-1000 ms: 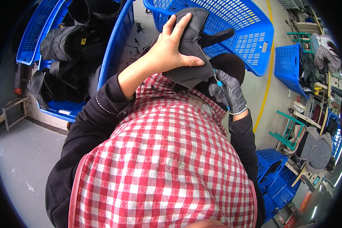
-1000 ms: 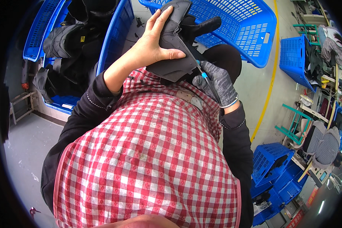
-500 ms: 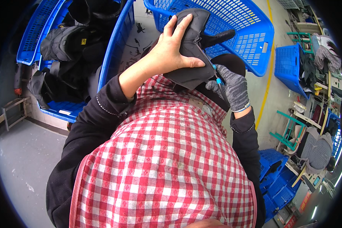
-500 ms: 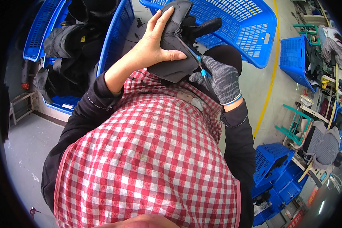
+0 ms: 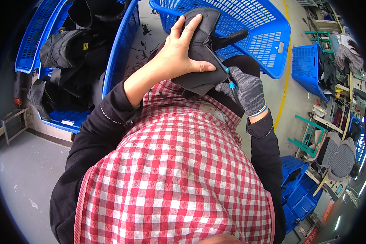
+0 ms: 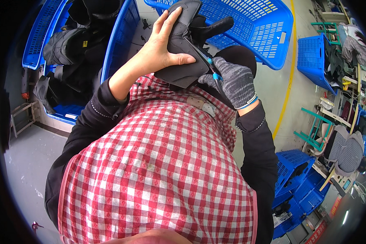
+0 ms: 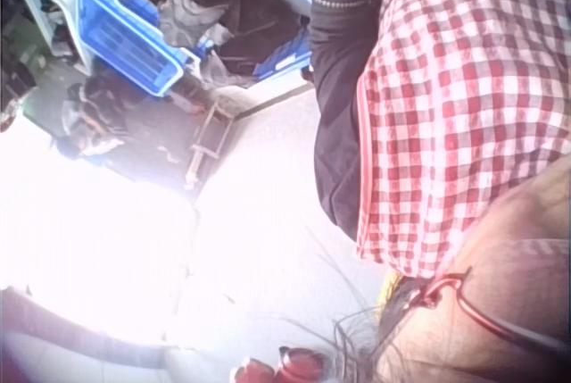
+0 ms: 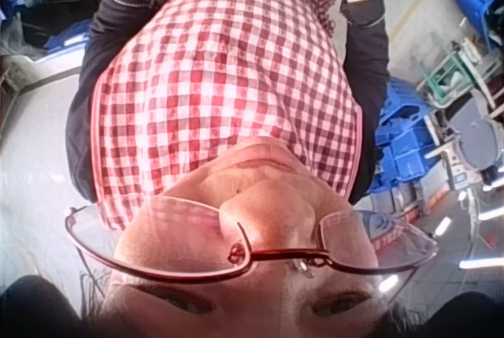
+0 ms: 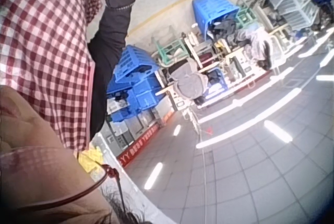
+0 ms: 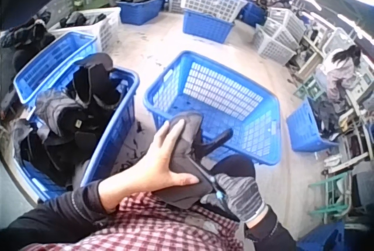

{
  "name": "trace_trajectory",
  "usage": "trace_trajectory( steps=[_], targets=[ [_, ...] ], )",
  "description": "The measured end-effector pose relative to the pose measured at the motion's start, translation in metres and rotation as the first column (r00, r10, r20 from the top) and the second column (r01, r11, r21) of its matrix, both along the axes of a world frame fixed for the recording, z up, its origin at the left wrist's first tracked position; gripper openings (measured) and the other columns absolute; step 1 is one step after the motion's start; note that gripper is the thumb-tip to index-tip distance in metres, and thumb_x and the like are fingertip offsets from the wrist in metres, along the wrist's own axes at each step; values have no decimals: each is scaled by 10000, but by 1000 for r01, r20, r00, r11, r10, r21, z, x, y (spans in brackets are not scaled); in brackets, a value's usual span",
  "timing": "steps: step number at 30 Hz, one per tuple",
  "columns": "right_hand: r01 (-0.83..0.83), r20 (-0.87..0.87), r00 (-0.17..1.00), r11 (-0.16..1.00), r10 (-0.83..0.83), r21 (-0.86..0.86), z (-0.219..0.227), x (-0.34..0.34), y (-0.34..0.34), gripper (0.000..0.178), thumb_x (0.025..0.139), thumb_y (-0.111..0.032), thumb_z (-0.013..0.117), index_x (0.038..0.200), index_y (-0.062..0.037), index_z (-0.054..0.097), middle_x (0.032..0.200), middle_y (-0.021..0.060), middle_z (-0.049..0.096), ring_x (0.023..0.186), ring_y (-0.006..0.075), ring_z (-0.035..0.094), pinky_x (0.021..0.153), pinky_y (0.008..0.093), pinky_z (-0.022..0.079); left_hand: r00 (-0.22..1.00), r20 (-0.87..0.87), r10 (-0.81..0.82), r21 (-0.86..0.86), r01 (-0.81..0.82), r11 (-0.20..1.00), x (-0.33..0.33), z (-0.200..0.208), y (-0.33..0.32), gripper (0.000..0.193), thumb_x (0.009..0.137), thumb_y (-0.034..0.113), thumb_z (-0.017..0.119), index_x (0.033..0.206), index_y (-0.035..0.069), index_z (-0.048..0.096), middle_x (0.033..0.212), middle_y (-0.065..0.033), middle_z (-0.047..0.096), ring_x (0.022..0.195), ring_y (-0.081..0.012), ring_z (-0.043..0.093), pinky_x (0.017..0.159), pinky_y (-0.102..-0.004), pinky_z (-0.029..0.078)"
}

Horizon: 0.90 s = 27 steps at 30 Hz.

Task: The person trims excess fabric from black shoe uppers using shears, working one at a time while seated on the floor. After trimming, they place the finished uppers into a blue basket and briefly write on a paper before moving the basket.

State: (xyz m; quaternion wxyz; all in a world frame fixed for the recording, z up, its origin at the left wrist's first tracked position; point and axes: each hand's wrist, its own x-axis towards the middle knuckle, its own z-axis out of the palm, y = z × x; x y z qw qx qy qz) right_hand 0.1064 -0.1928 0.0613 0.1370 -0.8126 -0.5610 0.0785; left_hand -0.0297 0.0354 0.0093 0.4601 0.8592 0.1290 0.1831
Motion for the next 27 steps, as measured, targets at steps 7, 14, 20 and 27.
trace_trajectory(
  steps=[7,14,20,27],
  targets=[
    [-7,-74,997,1000,9,29,5,-1,-6,671,751,-473,871,1227,-43,674,1008,192,735,900,389,718,770,419,574,1000,-12,2,2,-2,1000,-2,1,-2,1319,591,646,918,1631,330,170,1648,-301,81,1439,-597,290,1123,-638,409],
    [-24,30,999,1000,23,9,12,0,-8,690,754,-503,857,1237,-43,677,1017,194,738,915,383,724,779,417,580,1000,3,-8,19,8,1000,-2,0,-1,1326,594,647,916,1632,327,156,1647,-300,75,1435,-597,294,1116,-642,416],
    [5,-8,1000,1000,-5,9,13,-4,-3,660,758,-505,852,1204,-45,695,1002,188,740,900,378,723,760,415,577,1000,10,-8,9,8,1000,-2,-1,-2,1330,588,642,922,1633,326,163,1647,-303,76,1434,-596,299,1116,-641,416],
    [2,143,990,1000,-3,5,24,-9,-2,622,751,-508,852,1156,-57,710,920,171,735,809,374,709,699,424,559,1000,11,-1,19,1,1000,-3,-2,-2,1334,583,635,927,1633,332,161,1647,-303,77,1435,-593,299,1118,-637,415]
  ],
)
